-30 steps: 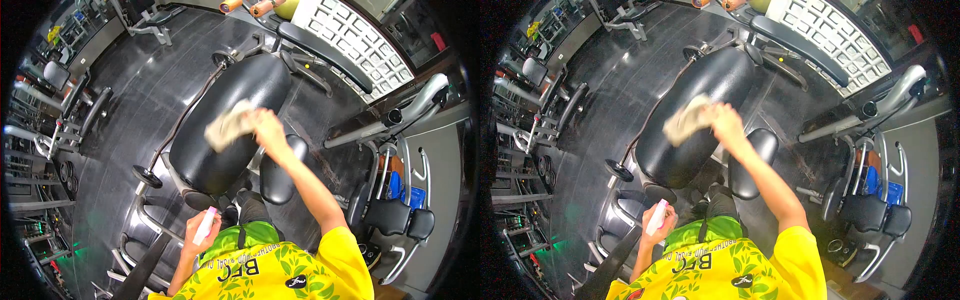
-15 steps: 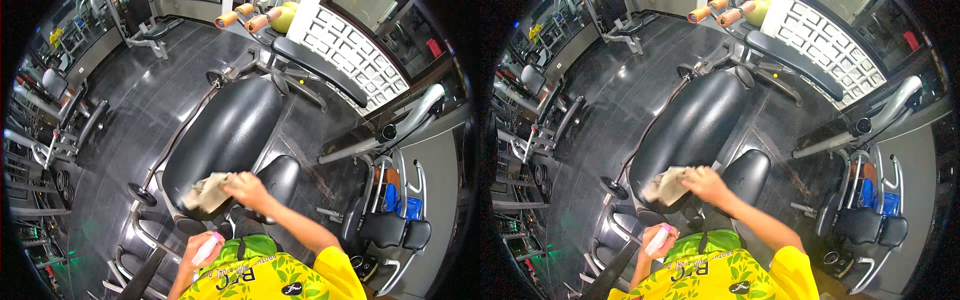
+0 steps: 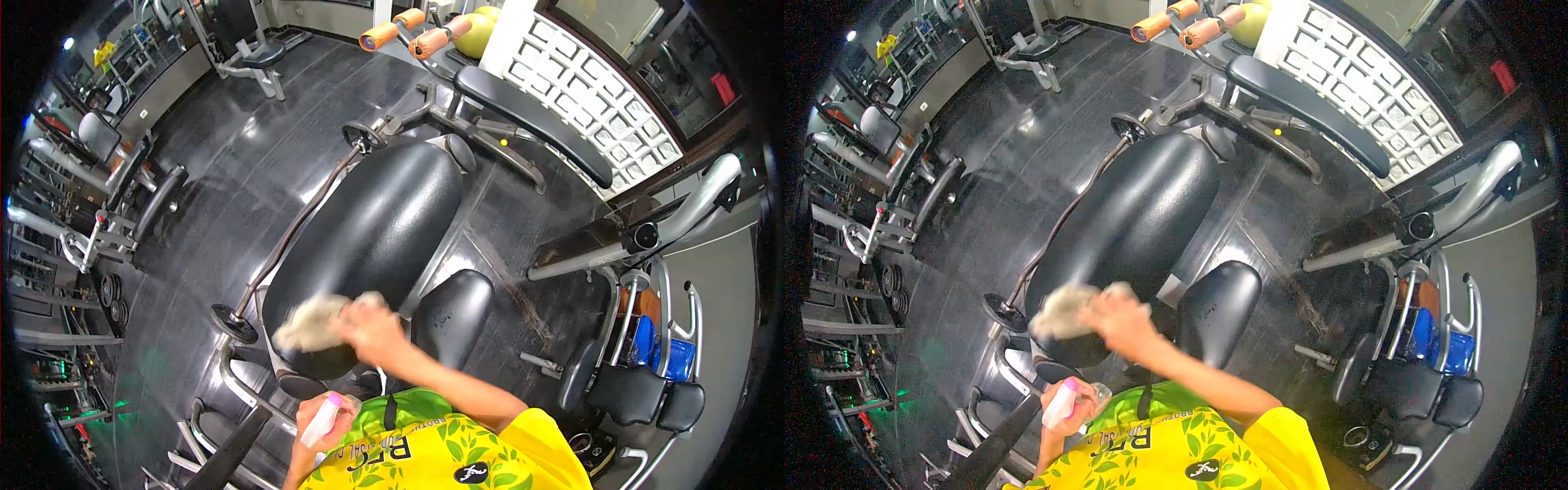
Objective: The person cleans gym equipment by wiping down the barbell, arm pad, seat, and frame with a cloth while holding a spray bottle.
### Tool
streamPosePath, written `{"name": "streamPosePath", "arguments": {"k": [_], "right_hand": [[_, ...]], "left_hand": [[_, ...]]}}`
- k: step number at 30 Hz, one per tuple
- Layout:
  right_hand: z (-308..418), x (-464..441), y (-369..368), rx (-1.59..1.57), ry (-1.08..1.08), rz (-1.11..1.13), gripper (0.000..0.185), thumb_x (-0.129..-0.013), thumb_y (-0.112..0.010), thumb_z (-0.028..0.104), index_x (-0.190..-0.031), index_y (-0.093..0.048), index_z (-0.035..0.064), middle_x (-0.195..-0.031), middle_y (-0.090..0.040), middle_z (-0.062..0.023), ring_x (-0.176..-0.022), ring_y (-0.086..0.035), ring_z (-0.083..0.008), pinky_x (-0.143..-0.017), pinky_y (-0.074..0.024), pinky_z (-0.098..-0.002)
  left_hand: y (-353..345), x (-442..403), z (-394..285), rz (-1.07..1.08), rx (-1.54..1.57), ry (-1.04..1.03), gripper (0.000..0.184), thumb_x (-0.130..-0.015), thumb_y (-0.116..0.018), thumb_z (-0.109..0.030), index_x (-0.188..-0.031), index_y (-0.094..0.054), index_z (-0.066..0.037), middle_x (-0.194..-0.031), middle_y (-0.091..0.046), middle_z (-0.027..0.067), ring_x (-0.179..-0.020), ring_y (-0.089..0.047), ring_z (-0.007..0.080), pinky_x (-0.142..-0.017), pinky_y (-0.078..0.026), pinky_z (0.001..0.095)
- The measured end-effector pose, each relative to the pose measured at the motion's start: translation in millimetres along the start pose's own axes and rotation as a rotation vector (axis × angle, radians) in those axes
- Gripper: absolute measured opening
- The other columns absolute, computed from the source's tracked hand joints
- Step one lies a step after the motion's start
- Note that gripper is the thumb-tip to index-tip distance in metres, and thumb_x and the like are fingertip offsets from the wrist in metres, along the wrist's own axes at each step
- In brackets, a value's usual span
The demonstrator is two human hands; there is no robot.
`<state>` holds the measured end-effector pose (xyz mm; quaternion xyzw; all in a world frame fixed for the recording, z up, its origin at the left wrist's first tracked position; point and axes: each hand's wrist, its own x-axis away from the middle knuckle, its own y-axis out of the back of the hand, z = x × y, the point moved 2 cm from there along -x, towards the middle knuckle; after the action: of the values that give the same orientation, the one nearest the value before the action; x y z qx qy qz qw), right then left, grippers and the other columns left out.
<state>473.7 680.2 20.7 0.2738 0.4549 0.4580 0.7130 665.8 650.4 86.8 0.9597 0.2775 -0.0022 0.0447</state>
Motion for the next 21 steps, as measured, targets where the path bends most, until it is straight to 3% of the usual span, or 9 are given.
{"name": "streamPosePath", "arguments": {"k": [2, 5, 7, 8, 10, 13, 16, 18, 21], "right_hand": [[6, 11, -9, -0.003, 0.077, 0.070, 0.025, -0.075, -0.060, 0.014, -0.099, -0.067, 0.0173, -0.100, -0.061, -0.0067, -0.094, -0.057, -0.0266, -0.080, -0.0479, -0.0406], [-59, 2, 20, -0.005, 0.318, -0.036, 0.015, -0.075, -0.060, 0.019, -0.089, -0.064, 0.0157, -0.099, -0.061, -0.0046, -0.084, -0.059, -0.0222, -0.071, -0.0470, -0.0373], [-132, -19, 44, 0.234, 0.212, 0.085, 0.017, -0.075, -0.059, 0.017, -0.090, -0.065, 0.0168, -0.091, -0.062, -0.0034, -0.084, -0.059, -0.0227, -0.072, -0.0461, -0.0381], [-174, -27, 59, 0.250, 0.187, -0.230, 0.022, -0.075, -0.057, 0.014, -0.094, -0.067, 0.0173, -0.085, -0.061, -0.0028, -0.085, -0.058, -0.0245, -0.074, -0.0462, -0.0368], [-237, -49, 94, 0.430, -0.181, -0.152, 0.035, -0.073, -0.055, -0.001, -0.102, -0.066, 0.0142, -0.097, -0.059, -0.0091, -0.093, -0.056, -0.0303, -0.079, -0.0486, -0.0379], [-303, -71, 96, 0.475, -0.343, -0.236, 0.053, -0.075, -0.054, -0.007, -0.122, -0.060, 0.0180, -0.111, -0.052, -0.0134, -0.094, -0.054, -0.0339, -0.078, -0.0522, -0.0432], [-294, -82, 90, 0.414, -0.437, -0.276, 0.048, -0.077, -0.055, -0.005, -0.119, -0.061, 0.0180, -0.112, -0.053, -0.0135, -0.095, -0.054, -0.0345, -0.078, -0.0521, -0.0429], [-265, -70, 84, 0.385, -0.454, -0.390, 0.037, -0.078, -0.054, -0.004, -0.112, -0.061, 0.0098, -0.111, -0.052, -0.0142, -0.098, -0.053, -0.0359, -0.081, -0.0513, -0.0433], [-188, -44, 46, 0.281, -0.463, -0.277, 0.032, -0.079, -0.048, -0.001, -0.110, -0.050, -0.0052, -0.108, -0.048, -0.0240, -0.102, -0.050, -0.0416, -0.085, -0.0489, -0.0468]], "left_hand": [[-3, -7, -1, -0.006, 0.086, -0.079, 0.016, -0.075, -0.060, 0.008, -0.090, -0.063, 0.004, -0.077, -0.066, 0.0144, -0.063, -0.065, 0.0177, -0.056, -0.052, 0.0264], [-6, -16, -7, 0.016, 0.068, -0.075, 0.016, -0.075, -0.059, 0.008, -0.091, -0.062, 0.004, -0.078, -0.066, 0.0146, -0.064, -0.065, 0.0173, -0.056, -0.052, 0.0265], [-5, -14, -4, 0.024, 0.037, -0.053, 0.016, -0.076, -0.059, 0.007, -0.091, -0.062, 0.004, -0.078, -0.066, 0.0142, -0.064, -0.065, 0.0168, -0.056, -0.052, 0.0263], [-5, -12, -2, 0.033, 0.007, -0.030, 0.016, -0.076, -0.059, 0.007, -0.092, -0.062, 0.004, -0.079, -0.066, 0.0139, -0.065, -0.066, 0.0163, -0.056, -0.052, 0.0261], [-5, -9, 1, 0.002, -0.001, -0.020, 0.015, -0.077, -0.059, 0.006, -0.092, -0.062, 0.004, -0.079, -0.067, 0.0133, -0.064, -0.065, 0.0158, -0.056, -0.051, 0.0257], [-10, -5, 1, -0.042, 0.019, 0.037, 0.013, -0.079, -0.060, 0.005, -0.091, -0.062, 0.003, -0.080, -0.067, 0.0122, -0.061, -0.065, 0.0146, -0.055, -0.051, 0.0249], [-13, 0, 8, -0.064, 0.081, 0.092, 0.011, -0.080, -0.060, 0.004, -0.091, -0.061, 0.003, -0.080, -0.067, 0.0113, -0.058, -0.064, 0.0133, -0.054, -0.050, 0.0242], [-15, 3, 11, -0.060, 0.122, 0.108, 0.010, -0.081, -0.059, 0.004, -0.091, -0.061, 0.004, -0.079, -0.066, 0.0110, -0.057, -0.063, 0.0127, -0.053, -0.050, 0.0240], [-13, 2, 10, -0.048, 0.149, 0.109, 0.008, -0.082, -0.060, 0.003, -0.090, -0.061, 0.003, -0.079, -0.066, 0.0104, -0.058, -0.063, 0.0120, -0.053, -0.050, 0.0233]]}}
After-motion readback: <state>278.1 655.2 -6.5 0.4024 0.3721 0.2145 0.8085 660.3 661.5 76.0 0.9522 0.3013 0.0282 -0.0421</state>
